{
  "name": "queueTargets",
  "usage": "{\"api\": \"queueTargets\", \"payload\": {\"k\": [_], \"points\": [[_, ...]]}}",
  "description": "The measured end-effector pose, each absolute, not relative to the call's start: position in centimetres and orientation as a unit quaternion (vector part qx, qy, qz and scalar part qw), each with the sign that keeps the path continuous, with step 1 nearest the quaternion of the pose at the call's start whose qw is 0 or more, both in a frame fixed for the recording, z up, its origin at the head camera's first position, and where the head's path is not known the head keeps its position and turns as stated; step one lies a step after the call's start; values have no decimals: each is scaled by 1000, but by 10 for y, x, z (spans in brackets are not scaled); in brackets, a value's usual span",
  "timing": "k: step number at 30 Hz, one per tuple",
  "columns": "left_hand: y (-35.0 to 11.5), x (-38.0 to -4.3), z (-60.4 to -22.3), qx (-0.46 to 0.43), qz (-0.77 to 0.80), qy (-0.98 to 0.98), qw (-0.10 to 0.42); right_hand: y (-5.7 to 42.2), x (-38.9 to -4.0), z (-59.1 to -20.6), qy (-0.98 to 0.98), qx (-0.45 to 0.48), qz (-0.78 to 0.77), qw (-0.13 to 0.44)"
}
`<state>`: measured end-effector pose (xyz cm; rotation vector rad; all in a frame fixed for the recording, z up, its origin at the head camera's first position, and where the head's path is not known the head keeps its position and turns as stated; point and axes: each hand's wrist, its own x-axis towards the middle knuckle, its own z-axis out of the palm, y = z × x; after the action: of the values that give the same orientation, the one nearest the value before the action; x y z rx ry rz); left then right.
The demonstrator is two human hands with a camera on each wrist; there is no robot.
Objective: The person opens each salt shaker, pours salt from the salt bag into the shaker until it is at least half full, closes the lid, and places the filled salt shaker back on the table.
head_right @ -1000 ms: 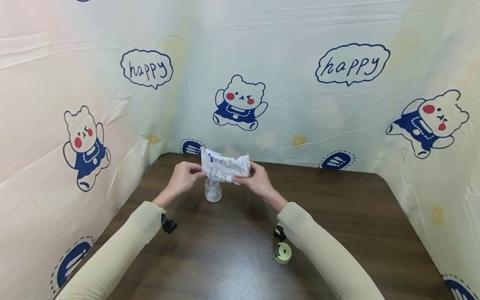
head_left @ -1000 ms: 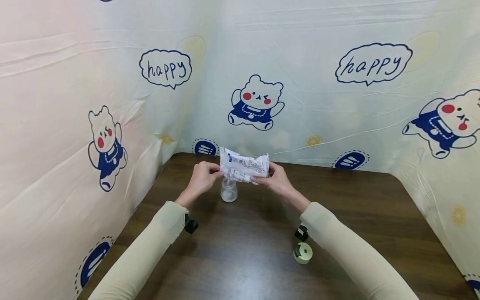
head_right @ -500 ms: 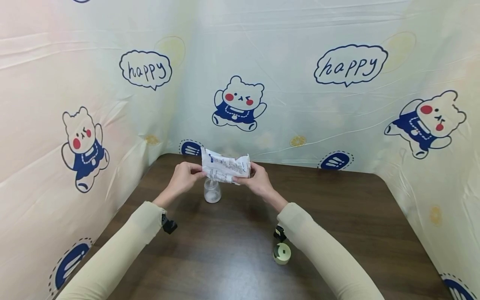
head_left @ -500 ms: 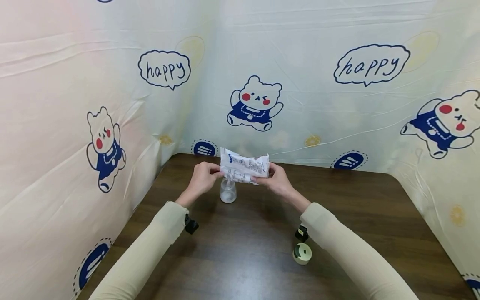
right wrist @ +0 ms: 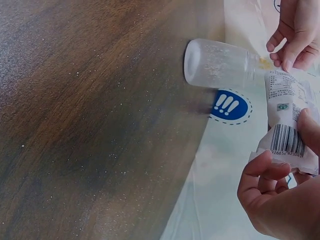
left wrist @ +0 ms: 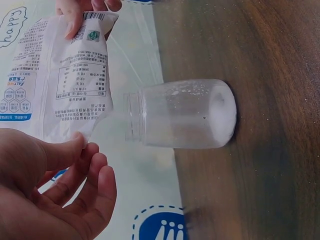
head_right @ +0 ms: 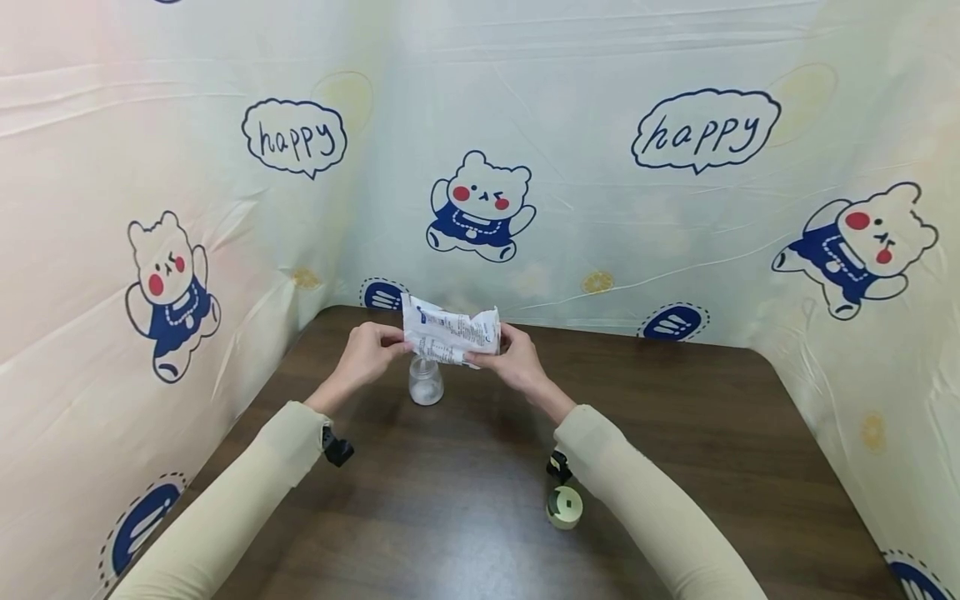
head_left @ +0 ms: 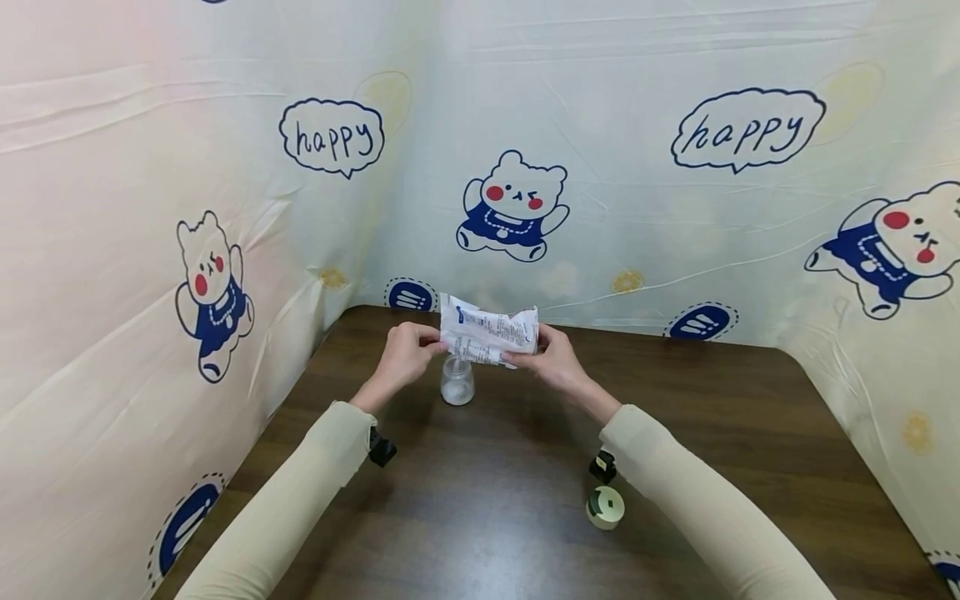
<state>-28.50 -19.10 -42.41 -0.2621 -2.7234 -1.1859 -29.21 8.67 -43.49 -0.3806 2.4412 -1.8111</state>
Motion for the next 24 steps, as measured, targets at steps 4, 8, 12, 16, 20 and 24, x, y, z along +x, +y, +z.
{"api": "queueTargets", "payload": {"k": [4, 8, 12, 16, 20, 24], "points": [[-190, -285, -425, -92, -396, -910, 82, 87, -291, -435, 797, -123, -590, 38], [-190, -286, -425, -93, -396, -910, 84, 88, -292, -435, 797, -119, -590, 39], [-190, -286, -424, -92, -396, -910, 85, 88, -292, -435, 796, -121, -591, 39], [-189, -286, -423, -91, -397, -910, 85, 88, -292, -434, 795, -122, -593, 38], [-189, -286, -422, -92, -399, -909, 84, 89, -292, -434, 794, -122, -594, 36], [-188, -286, -421, -91, -399, -908, 85, 89, -292, -433, 794, -124, -594, 36]]}}
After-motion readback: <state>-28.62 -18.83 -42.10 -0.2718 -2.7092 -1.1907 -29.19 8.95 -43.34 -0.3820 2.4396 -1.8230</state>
